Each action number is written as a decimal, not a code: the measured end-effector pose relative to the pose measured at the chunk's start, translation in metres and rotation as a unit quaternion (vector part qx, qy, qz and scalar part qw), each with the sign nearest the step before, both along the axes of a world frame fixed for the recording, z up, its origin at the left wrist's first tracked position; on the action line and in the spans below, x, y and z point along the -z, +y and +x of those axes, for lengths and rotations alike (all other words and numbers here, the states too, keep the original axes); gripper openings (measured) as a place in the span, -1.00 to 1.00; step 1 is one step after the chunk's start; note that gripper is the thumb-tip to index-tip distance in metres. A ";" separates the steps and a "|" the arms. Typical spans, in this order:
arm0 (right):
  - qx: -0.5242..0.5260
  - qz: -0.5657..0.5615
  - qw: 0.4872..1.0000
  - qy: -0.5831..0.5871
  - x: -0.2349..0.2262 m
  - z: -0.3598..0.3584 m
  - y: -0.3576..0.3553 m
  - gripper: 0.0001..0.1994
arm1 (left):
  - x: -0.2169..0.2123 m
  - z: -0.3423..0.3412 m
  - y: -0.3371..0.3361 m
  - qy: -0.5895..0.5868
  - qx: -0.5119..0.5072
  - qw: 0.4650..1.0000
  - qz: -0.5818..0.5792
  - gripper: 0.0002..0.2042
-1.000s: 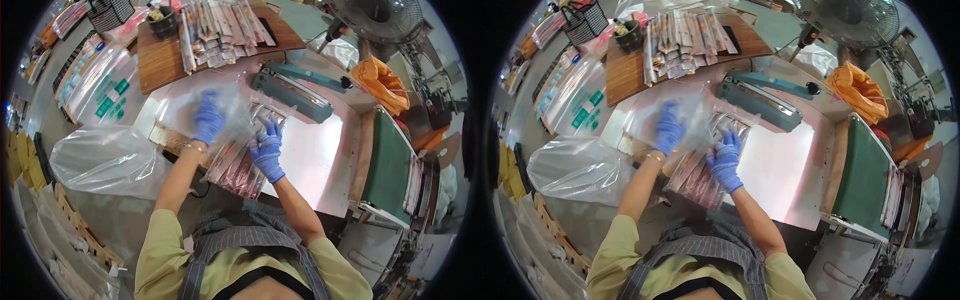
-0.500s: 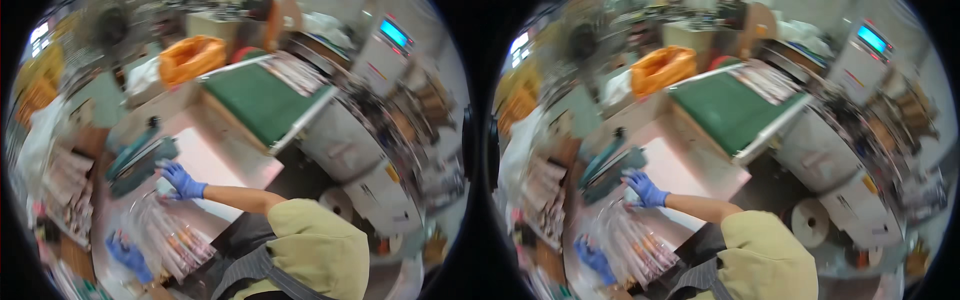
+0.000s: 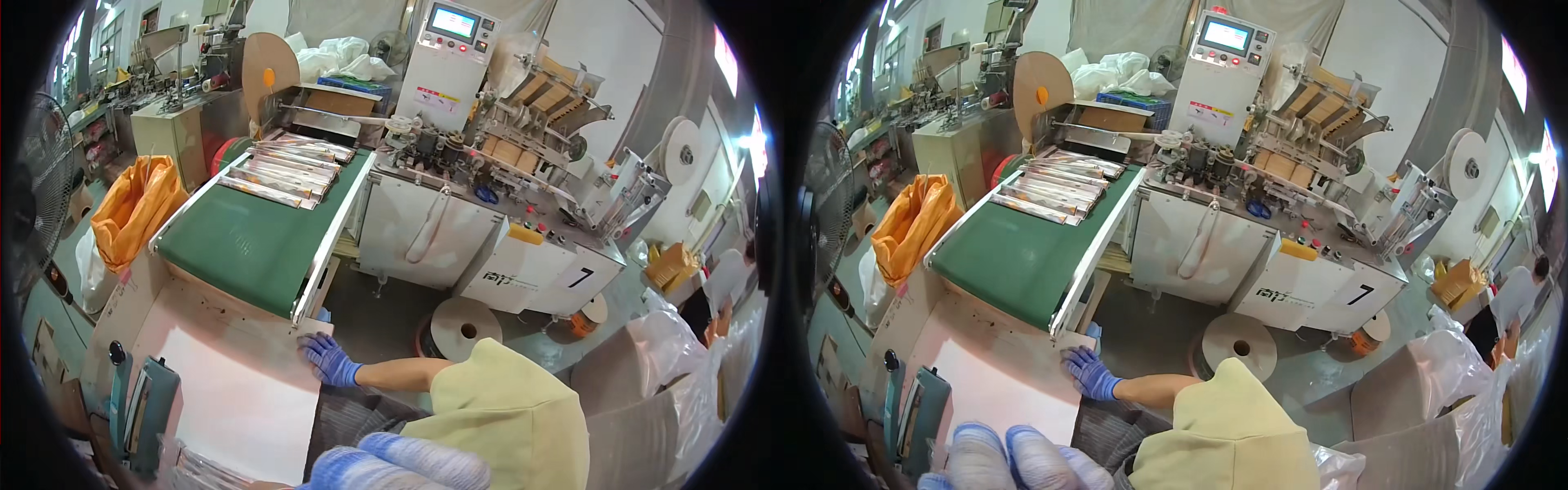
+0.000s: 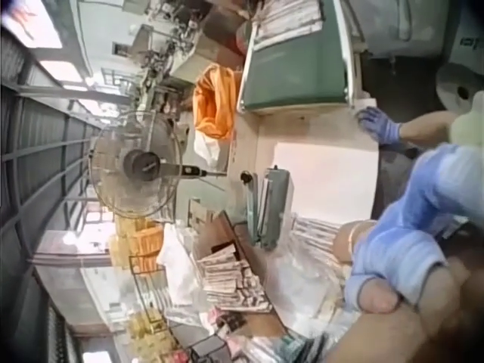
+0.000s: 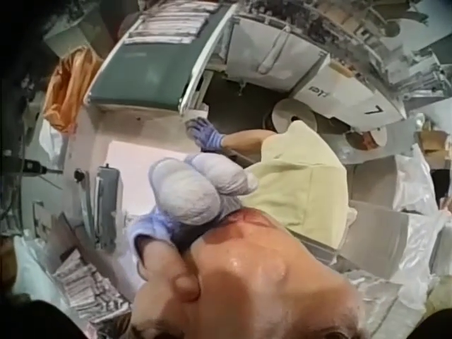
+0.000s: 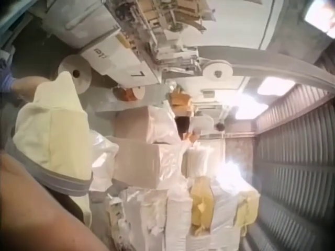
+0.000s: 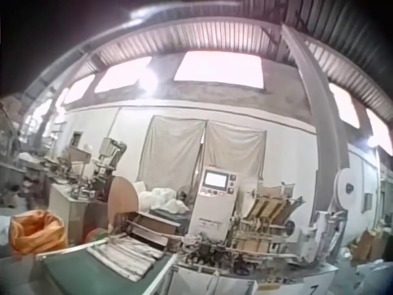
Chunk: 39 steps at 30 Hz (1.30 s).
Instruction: Packaging long, thin packets into plastic bags and preparing them for sealing on a production floor.
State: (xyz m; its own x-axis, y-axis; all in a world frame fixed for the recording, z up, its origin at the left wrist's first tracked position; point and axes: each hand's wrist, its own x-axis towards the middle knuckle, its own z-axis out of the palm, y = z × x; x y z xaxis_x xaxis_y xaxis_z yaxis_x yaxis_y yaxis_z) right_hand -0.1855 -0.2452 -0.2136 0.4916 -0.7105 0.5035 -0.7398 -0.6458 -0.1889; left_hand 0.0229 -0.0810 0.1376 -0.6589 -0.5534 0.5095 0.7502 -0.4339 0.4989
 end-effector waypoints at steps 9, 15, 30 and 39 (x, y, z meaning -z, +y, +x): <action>0.000 0.008 1.000 -0.025 0.000 -0.003 -0.015 -0.55 | 0.003 -0.038 -0.068 -0.024 0.202 0.979 -0.025 -0.31; 0.002 0.012 0.999 -0.039 0.008 -0.006 -0.020 -0.53 | 0.008 -0.050 -0.091 -0.037 0.310 0.950 -0.033 -0.18; -0.004 0.040 0.999 -0.021 0.002 -0.013 -0.024 -0.47 | 0.010 -0.089 -0.048 0.134 -0.158 0.978 0.005 -0.83; -0.012 0.020 0.998 -0.064 -0.012 -0.029 -0.027 -0.52 | 0.214 -0.030 -0.121 -0.509 -0.576 0.605 -0.209 -0.52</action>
State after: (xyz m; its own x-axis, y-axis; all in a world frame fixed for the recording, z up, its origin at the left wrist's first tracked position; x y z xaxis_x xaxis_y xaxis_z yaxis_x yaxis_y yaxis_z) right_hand -0.2142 -0.2725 -0.2019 0.4433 -0.7195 0.5346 -0.6921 -0.6537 -0.3060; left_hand -0.0073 -0.2018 -0.0768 -0.0494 -0.9071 0.4179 -0.3536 0.4072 0.8421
